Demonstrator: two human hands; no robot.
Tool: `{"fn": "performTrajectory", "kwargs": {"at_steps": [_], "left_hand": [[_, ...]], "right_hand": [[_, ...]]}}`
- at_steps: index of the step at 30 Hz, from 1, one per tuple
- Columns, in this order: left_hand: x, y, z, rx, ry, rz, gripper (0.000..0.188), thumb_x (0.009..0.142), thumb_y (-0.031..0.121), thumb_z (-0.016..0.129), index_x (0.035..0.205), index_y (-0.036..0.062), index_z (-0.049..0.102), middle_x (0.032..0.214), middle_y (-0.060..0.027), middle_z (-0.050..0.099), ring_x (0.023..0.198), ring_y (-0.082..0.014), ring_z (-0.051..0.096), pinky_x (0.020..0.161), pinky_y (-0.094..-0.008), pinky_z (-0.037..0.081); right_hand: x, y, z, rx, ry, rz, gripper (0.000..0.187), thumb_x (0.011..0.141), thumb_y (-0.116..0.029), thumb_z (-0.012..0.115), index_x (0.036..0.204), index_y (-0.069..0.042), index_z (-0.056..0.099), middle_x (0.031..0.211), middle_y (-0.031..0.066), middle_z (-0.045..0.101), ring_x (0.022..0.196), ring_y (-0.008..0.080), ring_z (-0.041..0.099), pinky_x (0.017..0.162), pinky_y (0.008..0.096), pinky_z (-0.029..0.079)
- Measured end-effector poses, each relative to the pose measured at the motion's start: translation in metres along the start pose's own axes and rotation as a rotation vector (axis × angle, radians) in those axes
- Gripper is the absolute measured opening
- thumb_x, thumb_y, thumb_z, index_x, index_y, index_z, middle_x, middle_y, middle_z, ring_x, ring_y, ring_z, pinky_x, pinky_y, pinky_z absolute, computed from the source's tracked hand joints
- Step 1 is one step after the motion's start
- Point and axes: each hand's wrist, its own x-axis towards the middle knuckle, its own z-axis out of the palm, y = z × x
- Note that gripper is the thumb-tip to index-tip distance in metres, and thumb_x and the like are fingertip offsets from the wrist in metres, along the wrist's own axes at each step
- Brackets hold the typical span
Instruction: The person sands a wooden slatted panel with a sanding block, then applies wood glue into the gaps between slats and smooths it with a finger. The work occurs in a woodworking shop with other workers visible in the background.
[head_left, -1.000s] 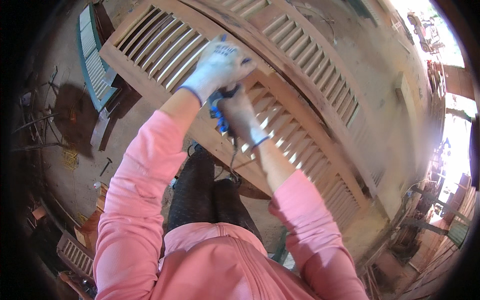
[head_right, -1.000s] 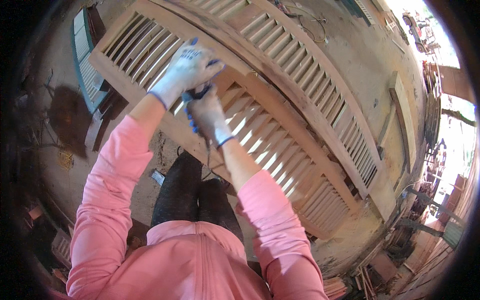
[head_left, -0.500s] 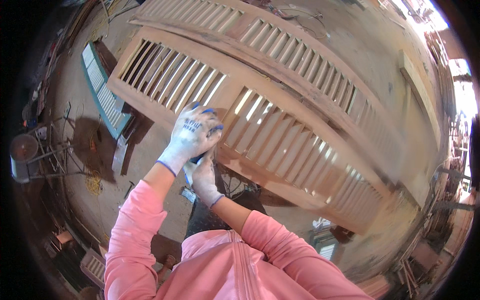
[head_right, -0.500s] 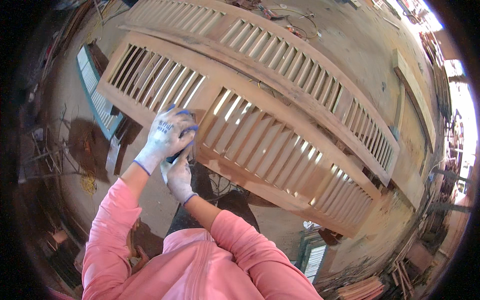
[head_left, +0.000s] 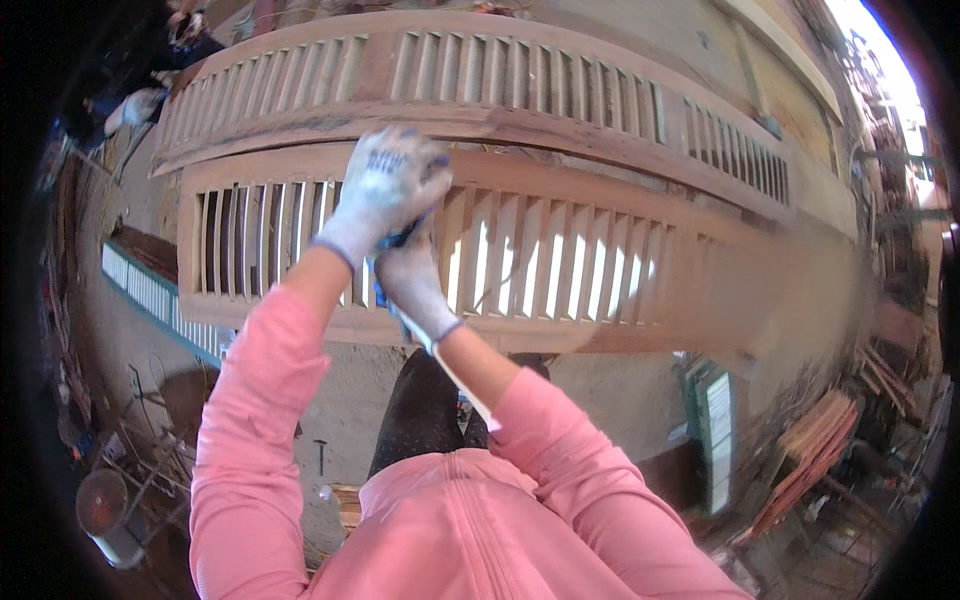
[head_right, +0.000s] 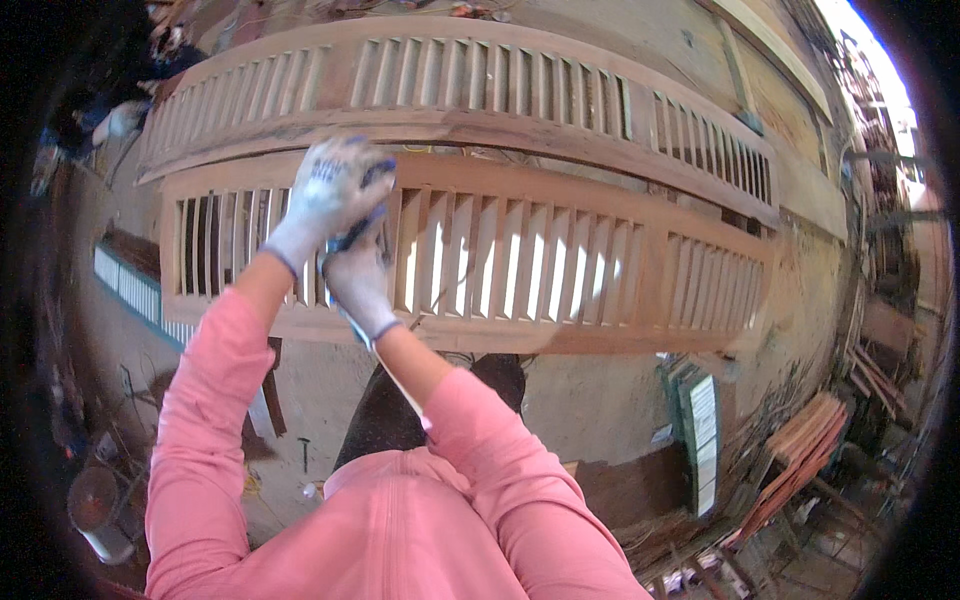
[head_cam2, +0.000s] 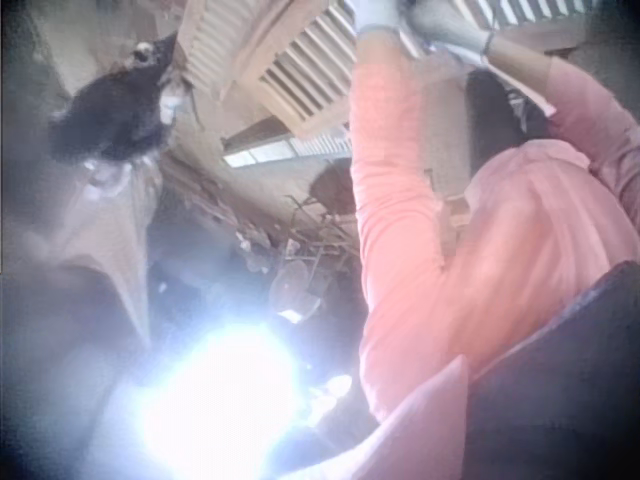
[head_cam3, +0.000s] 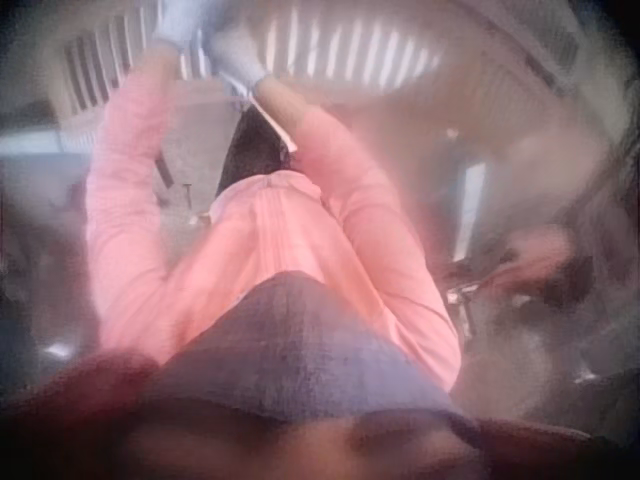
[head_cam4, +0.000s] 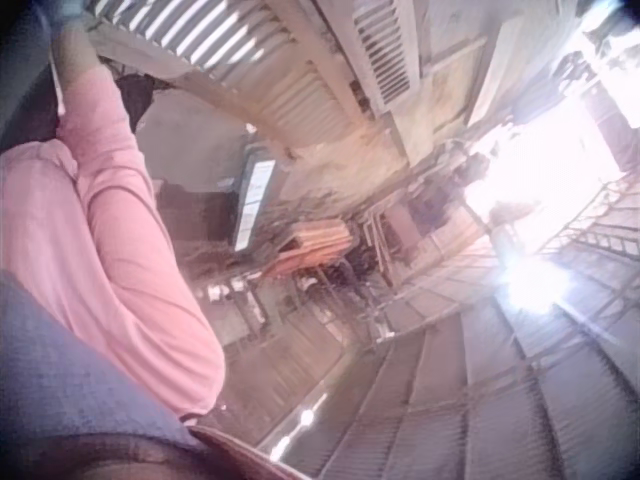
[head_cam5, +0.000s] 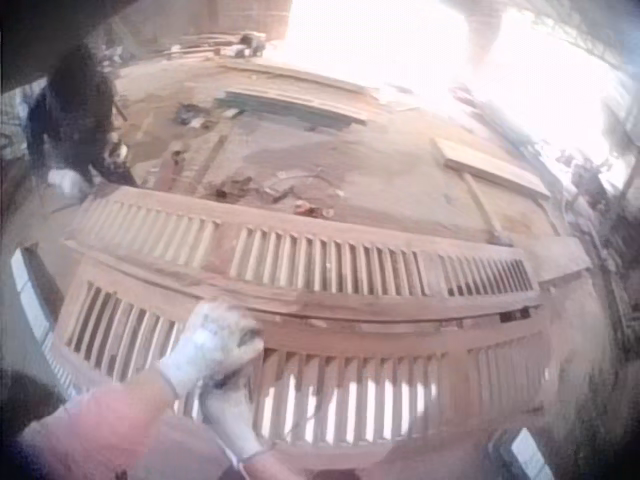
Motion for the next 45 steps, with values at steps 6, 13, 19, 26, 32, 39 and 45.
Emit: {"fn": "performTrajectory", "kwargs": {"at_steps": [6, 13, 19, 26, 32, 39, 45], "left_hand": [[-0.089, 0.044, -0.002, -0.059, -0.077, 0.112, 0.029, 0.09, 0.034, 0.074, 0.111, 0.0134, 0.079, 0.115, -0.0107, 0.076, 0.122, -0.0362, 0.065, 0.107, -0.0538, 0.045], [-0.019, 0.003, 0.003, -0.006, 0.042, 0.028, 0.028, 0.093, 0.034, 0.072, 0.112, 0.0152, 0.079, 0.117, -0.012, 0.077, 0.122, -0.0343, 0.066, 0.11, -0.0518, 0.045], [-0.093, 0.041, 0.006, -0.07, -0.031, 0.059, 0.034, 0.092, 0.038, 0.073, 0.115, 0.0142, 0.079, 0.118, -0.0127, 0.076, 0.127, -0.0384, 0.062, 0.116, -0.055, 0.041], [-0.164, 0.117, 0.017, -0.248, -0.12, 0.24, 0.034, 0.08, 0.034, 0.075, 0.107, 0.0125, 0.079, 0.106, -0.01, 0.075, 0.114, -0.0301, 0.066, 0.116, -0.0581, 0.039], [-0.144, 0.187, 0.06, -0.412, -0.058, 0.352, 0.033, 0.082, 0.035, 0.074, 0.106, 0.0123, 0.08, 0.101, -0.008, 0.076, 0.109, -0.0273, 0.068, 0.114, -0.0554, 0.041], [-0.11, 0.253, 0.083, -0.395, -0.102, 0.505, 0.039, 0.085, 0.042, 0.073, 0.109, 0.0108, 0.077, 0.103, -0.0107, 0.074, 0.107, -0.0287, 0.069, 0.111, -0.051, 0.045], [-0.122, 0.221, 0.078, -0.341, -0.145, 0.543, 0.067, 0.076, 0.057, 0.083, 0.126, 0.0142, 0.07, 0.113, -0.0121, 0.072, 0.107, -0.0308, 0.071, 0.097, -0.0505, 0.055]], "right_hand": [[-0.1, 0.026, -0.025, -0.133, -0.122, 0.19, 0.079, 0.092, -0.025, 0.07, 0.157, 0.002, 0.035, 0.15, 0.0322, 0.053, 0.142, 0.0428, 0.053, 0.115, 0.0451, 0.043], [-0.031, -0.033, -0.015, -0.104, -0.091, 0.239, 0.08, 0.092, -0.021, 0.067, 0.159, -0.001, 0.029, 0.138, 0.0335, 0.063, 0.133, 0.0493, 0.059, 0.11, 0.0474, 0.048], [-0.096, 0.034, -0.026, -0.182, -0.09, 0.169, 0.065, 0.092, -0.027, 0.07, 0.146, 0.0, 0.047, 0.13, 0.0326, 0.067, 0.126, 0.0493, 0.062, 0.105, 0.0515, 0.05], [-0.198, 0.083, -0.092, -0.463, -0.162, 0.229, 0.039, 0.094, -0.035, 0.069, 0.113, -0.001, 0.073, 0.107, 0.0303, 0.074, 0.103, 0.0506, 0.07, 0.091, 0.0581, 0.055], [-0.214, 0.144, -0.174, -0.69, 0.0, -0.128, 0.043, 0.093, -0.035, 0.07, 0.124, -0.005, 0.069, 0.116, 0.0279, 0.073, 0.107, 0.0478, 0.069, 0.094, 0.0561, 0.055], [-0.202, 0.16, -0.283, -0.926, 0.056, -0.066, 0.048, 0.091, -0.039, 0.072, 0.133, -0.014, 0.067, 0.121, 0.0224, 0.074, 0.116, 0.0437, 0.068, 0.101, 0.0513, 0.055], [-0.154, 0.049, -0.31, -1.103, -0.283, 0.104, 0.053, 0.087, -0.035, 0.075, 0.133, -0.01, 0.065, 0.119, 0.0168, 0.076, 0.112, 0.034, 0.073, 0.094, 0.0474, 0.058]]}}
